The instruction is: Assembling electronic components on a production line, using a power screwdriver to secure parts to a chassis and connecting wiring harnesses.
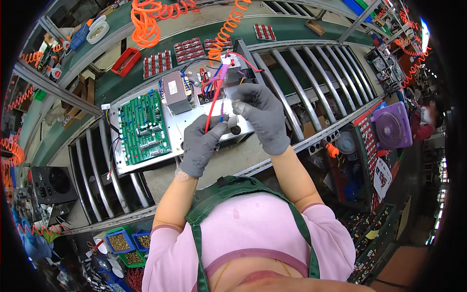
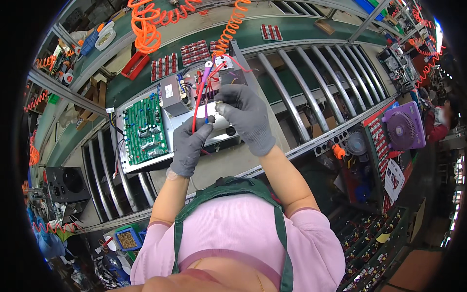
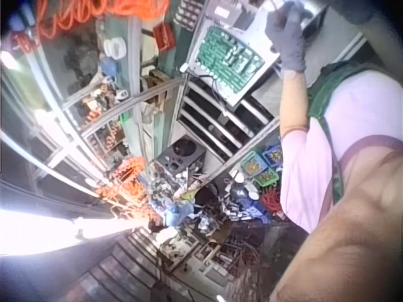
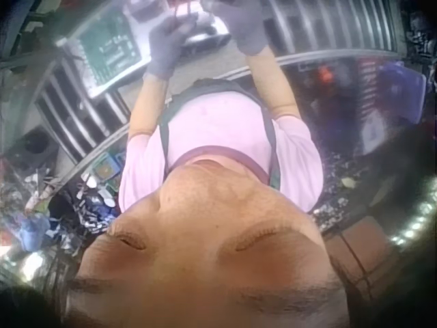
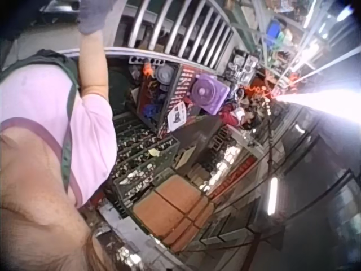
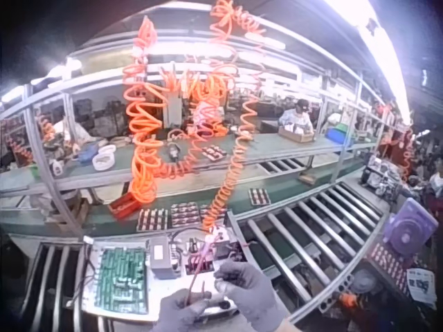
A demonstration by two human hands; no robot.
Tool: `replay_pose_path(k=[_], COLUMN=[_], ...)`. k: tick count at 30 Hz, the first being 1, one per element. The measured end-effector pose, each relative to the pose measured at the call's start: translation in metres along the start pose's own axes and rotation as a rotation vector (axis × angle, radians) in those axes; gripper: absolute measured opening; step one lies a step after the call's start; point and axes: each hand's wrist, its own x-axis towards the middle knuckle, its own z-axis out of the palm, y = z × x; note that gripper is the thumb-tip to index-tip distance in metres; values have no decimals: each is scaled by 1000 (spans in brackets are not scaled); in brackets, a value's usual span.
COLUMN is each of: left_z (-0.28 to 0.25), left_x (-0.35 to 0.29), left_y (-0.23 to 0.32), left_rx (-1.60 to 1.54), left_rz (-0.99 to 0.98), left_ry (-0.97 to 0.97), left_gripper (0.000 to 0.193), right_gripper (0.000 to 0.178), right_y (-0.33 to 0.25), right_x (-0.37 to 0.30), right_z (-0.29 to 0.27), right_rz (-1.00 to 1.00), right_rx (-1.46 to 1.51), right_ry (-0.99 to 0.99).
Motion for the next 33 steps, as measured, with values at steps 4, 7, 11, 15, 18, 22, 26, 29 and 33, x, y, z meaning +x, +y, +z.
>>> replay_pose_path(k=[4, 7, 11, 15, 18, 22, 26, 29, 33], left_z=[4, 3, 0, -4, -3, -4, -5, -2, -7], left_x=[-1, 1, 0, -3, -7, -8, -7, -8, 0], left_y=[5, 2, -7, -6, -9, -8, -16, -12, -24], left_rx=[148, 140, 130, 183, 112, 85, 138, 146, 125], left_rz=[23, 37, 29, 25, -10, -13, 9, -44, -25], left_ry=[-51, -48, -62, -65, -50, -31, -32, -26, -65], left_gripper=[23, 21, 22, 22, 22, 23, 25, 25, 25], right_gripper=[28, 26, 18, 20, 20, 20, 22, 20, 23], right_y=[4, 5, 6, 12, 23, 29, 31, 28, 19], right_x=[-1, 0, 1, 2, 2, 1, -5, -6, -10], right_z=[6, 6, 6, 2, 0, 1, 6, 10, 16], right_rz=[-30, 10, 56, 93, 54, 68, 123, 160, 133], right_rx=[-38, 17, 74, 64, 38, 71, 133, 257, 141], right_ry=[46, 33, 32, 22, 48, -16, 21, -8, -60])
